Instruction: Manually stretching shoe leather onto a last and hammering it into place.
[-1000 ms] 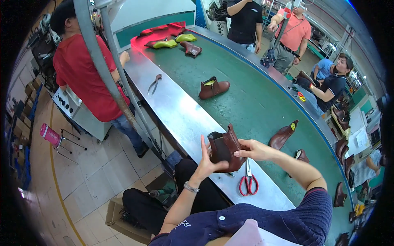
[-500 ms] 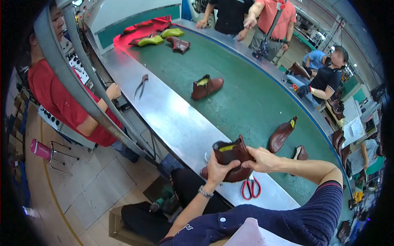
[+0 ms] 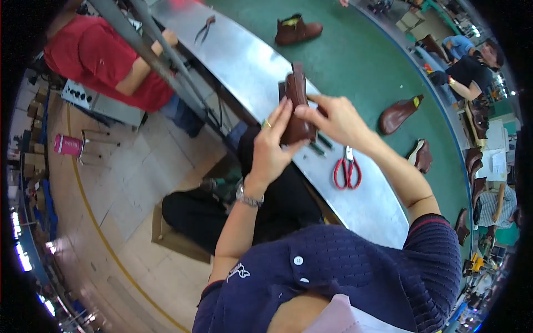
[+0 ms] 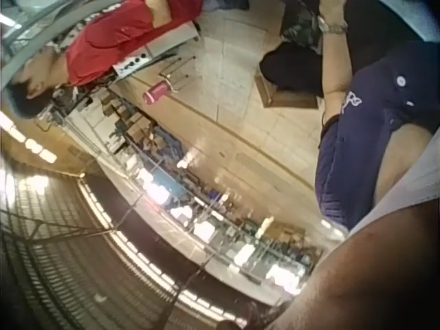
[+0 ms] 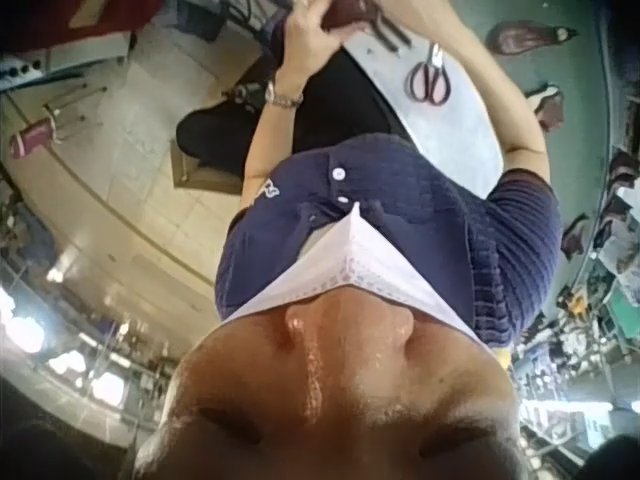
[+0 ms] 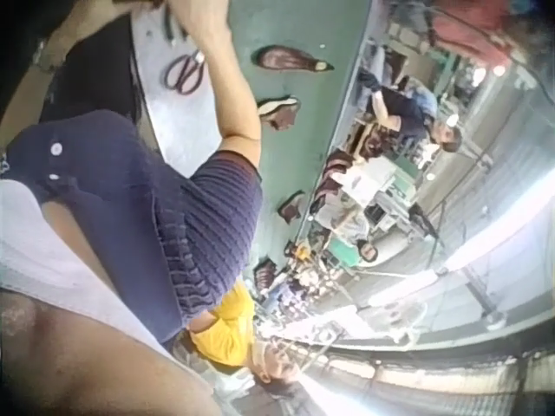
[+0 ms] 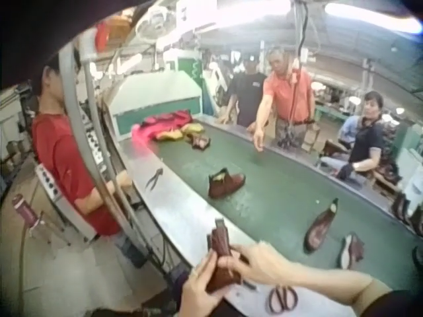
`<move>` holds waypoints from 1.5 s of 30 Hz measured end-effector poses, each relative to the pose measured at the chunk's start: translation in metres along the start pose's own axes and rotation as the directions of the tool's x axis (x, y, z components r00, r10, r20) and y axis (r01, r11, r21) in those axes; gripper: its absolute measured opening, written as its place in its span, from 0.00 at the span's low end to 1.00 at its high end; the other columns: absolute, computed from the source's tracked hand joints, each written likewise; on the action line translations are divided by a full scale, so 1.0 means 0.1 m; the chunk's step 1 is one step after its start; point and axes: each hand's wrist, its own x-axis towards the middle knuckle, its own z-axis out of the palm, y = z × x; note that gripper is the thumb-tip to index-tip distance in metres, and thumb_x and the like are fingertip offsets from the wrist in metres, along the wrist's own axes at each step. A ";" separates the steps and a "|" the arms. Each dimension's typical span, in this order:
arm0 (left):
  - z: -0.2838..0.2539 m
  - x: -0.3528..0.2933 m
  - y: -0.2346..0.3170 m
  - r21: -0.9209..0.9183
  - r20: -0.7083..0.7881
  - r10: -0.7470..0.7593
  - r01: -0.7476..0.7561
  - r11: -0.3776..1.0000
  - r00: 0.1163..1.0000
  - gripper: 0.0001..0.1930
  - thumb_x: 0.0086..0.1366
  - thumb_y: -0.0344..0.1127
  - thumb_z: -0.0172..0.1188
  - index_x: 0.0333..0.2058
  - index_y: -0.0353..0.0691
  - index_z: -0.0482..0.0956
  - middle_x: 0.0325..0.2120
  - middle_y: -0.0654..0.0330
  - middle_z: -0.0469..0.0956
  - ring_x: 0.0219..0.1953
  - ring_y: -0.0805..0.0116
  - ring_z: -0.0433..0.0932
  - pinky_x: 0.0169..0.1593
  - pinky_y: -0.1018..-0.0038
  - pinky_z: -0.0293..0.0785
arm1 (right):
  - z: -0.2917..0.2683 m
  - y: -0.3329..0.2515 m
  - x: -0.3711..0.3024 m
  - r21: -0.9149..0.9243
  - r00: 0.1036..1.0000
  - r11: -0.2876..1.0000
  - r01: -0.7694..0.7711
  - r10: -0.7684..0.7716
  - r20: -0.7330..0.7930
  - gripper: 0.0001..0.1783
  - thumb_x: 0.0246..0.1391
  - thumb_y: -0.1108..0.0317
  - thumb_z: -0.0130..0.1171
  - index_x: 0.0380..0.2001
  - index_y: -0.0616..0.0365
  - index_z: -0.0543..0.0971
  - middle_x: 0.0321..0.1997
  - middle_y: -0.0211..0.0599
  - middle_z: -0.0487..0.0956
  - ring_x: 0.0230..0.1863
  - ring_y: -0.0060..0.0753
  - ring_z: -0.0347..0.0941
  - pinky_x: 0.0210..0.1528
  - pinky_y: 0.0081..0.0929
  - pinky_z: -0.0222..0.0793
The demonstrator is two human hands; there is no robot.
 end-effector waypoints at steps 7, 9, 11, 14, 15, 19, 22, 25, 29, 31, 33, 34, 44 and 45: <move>-0.19 -0.16 -0.14 -0.096 0.017 -0.059 0.060 0.994 0.998 0.43 0.42 0.33 0.75 0.60 0.40 0.68 0.58 0.52 0.69 0.57 0.57 0.72 0.56 0.68 0.72 | 0.11 0.23 -0.07 0.481 0.984 0.863 0.153 -0.180 0.010 0.26 0.59 0.64 0.57 0.61 0.43 0.69 0.25 0.31 0.79 0.28 0.17 0.73 0.35 0.25 0.73; -0.18 -0.17 -0.12 -0.066 0.009 -0.050 0.051 0.997 0.999 0.42 0.42 0.33 0.76 0.59 0.40 0.69 0.57 0.52 0.70 0.56 0.57 0.73 0.56 0.68 0.72 | 0.04 0.26 -0.03 0.408 0.969 0.888 0.214 -0.245 0.025 0.27 0.58 0.62 0.59 0.62 0.40 0.69 0.27 0.31 0.79 0.28 0.18 0.73 0.35 0.27 0.73; -0.18 -0.17 -0.11 -0.035 -0.004 -0.036 0.036 0.999 0.999 0.42 0.42 0.33 0.76 0.59 0.39 0.70 0.56 0.52 0.71 0.55 0.57 0.73 0.55 0.68 0.73 | -0.04 0.24 0.05 0.325 0.919 0.899 0.293 -0.359 0.165 0.31 0.54 0.62 0.63 0.62 0.44 0.69 0.33 0.30 0.80 0.33 0.24 0.75 0.40 0.26 0.72; -0.18 -0.18 -0.10 0.012 -0.014 -0.018 0.018 1.000 1.000 0.40 0.41 0.33 0.76 0.57 0.38 0.71 0.53 0.52 0.74 0.52 0.56 0.76 0.53 0.68 0.74 | -0.08 0.19 0.19 0.282 0.878 0.889 0.360 -0.425 0.218 0.33 0.49 0.59 0.66 0.60 0.42 0.71 0.31 0.31 0.80 0.32 0.26 0.74 0.37 0.26 0.71; -0.18 -0.18 -0.10 0.042 0.006 -0.013 0.013 0.999 1.000 0.40 0.40 0.33 0.76 0.56 0.37 0.72 0.52 0.51 0.75 0.51 0.56 0.76 0.53 0.68 0.75 | -0.14 0.14 0.24 0.205 0.863 0.913 0.352 -0.402 0.307 0.30 0.48 0.58 0.68 0.56 0.46 0.75 0.31 0.33 0.80 0.30 0.26 0.74 0.35 0.27 0.70; -0.16 -0.13 -0.04 0.084 0.005 -0.001 0.000 0.996 1.000 0.40 0.38 0.32 0.77 0.54 0.34 0.73 0.49 0.51 0.77 0.48 0.56 0.79 0.50 0.69 0.77 | -0.13 0.19 0.40 0.279 0.816 0.877 0.392 -0.471 0.334 0.25 0.46 0.58 0.69 0.49 0.50 0.78 0.31 0.33 0.80 0.29 0.28 0.74 0.35 0.29 0.70; -0.17 -0.11 -0.05 0.108 -0.014 -0.019 0.020 0.994 1.000 0.40 0.38 0.32 0.77 0.54 0.34 0.73 0.49 0.50 0.77 0.47 0.57 0.79 0.48 0.70 0.77 | -0.14 0.14 0.46 0.242 0.829 0.903 0.354 -0.423 0.367 0.22 0.45 0.57 0.69 0.44 0.52 0.79 0.31 0.32 0.81 0.28 0.29 0.74 0.37 0.30 0.70; -0.17 -0.09 -0.04 0.120 -0.022 -0.027 0.030 0.992 0.999 0.40 0.38 0.32 0.77 0.54 0.34 0.73 0.49 0.50 0.77 0.47 0.57 0.79 0.48 0.69 0.78 | -0.10 0.17 0.50 0.252 0.810 0.867 0.431 -0.494 0.315 0.23 0.45 0.56 0.69 0.44 0.52 0.79 0.32 0.32 0.80 0.28 0.28 0.74 0.36 0.29 0.71; -0.21 -0.11 -0.08 0.132 -0.031 -0.015 0.019 0.991 0.999 0.40 0.39 0.31 0.77 0.55 0.35 0.73 0.49 0.51 0.77 0.47 0.57 0.79 0.48 0.70 0.78 | 0.04 0.21 0.46 0.287 0.844 0.857 0.427 -0.492 0.214 0.29 0.44 0.56 0.70 0.51 0.48 0.77 0.34 0.32 0.79 0.29 0.25 0.72 0.36 0.26 0.71; -0.22 -0.12 -0.09 0.118 -0.053 -0.080 0.086 0.989 0.995 0.39 0.39 0.29 0.77 0.55 0.36 0.74 0.49 0.51 0.77 0.47 0.61 0.79 0.50 0.70 0.76 | 0.07 0.17 0.32 0.309 0.932 0.917 0.252 -0.316 0.179 0.45 0.43 0.57 0.72 0.66 0.43 0.64 0.34 0.31 0.76 0.32 0.21 0.69 0.40 0.25 0.70; -0.19 -0.11 -0.10 0.107 -0.048 -0.060 0.065 0.992 0.997 0.39 0.39 0.29 0.77 0.55 0.36 0.74 0.49 0.52 0.77 0.47 0.61 0.79 0.50 0.70 0.76 | 0.25 0.37 0.24 0.482 0.953 0.850 0.212 -0.289 0.090 0.48 0.44 0.57 0.71 0.68 0.44 0.58 0.32 0.31 0.75 0.32 0.21 0.69 0.40 0.25 0.70; -0.21 -0.13 -0.09 0.099 -0.037 -0.054 0.058 0.993 0.998 0.39 0.39 0.29 0.77 0.55 0.36 0.74 0.49 0.52 0.77 0.47 0.61 0.79 0.49 0.70 0.76 | 0.32 0.41 0.19 0.647 0.971 0.742 0.172 -0.240 0.017 0.52 0.45 0.58 0.71 0.70 0.46 0.53 0.31 0.31 0.74 0.33 0.21 0.69 0.40 0.25 0.70; -0.20 -0.06 -0.08 0.010 -0.056 -0.093 0.094 0.996 0.994 0.41 0.42 0.34 0.76 0.57 0.38 0.70 0.54 0.51 0.73 0.52 0.56 0.76 0.51 0.69 0.77 | 0.18 0.45 0.28 0.605 0.975 0.796 0.010 -0.143 0.171 0.54 0.42 0.46 0.70 0.69 0.48 0.55 0.61 0.47 0.66 0.43 0.30 0.75 0.55 0.39 0.70; -0.19 -0.04 -0.05 0.065 -0.012 -0.037 0.038 0.997 0.999 0.42 0.41 0.32 0.76 0.58 0.38 0.69 0.56 0.50 0.71 0.54 0.57 0.75 0.52 0.69 0.76 | 0.15 0.43 0.29 0.581 0.967 0.812 -0.065 -0.091 0.236 0.54 0.41 0.45 0.70 0.68 0.49 0.56 0.62 0.49 0.66 0.43 0.31 0.75 0.56 0.41 0.69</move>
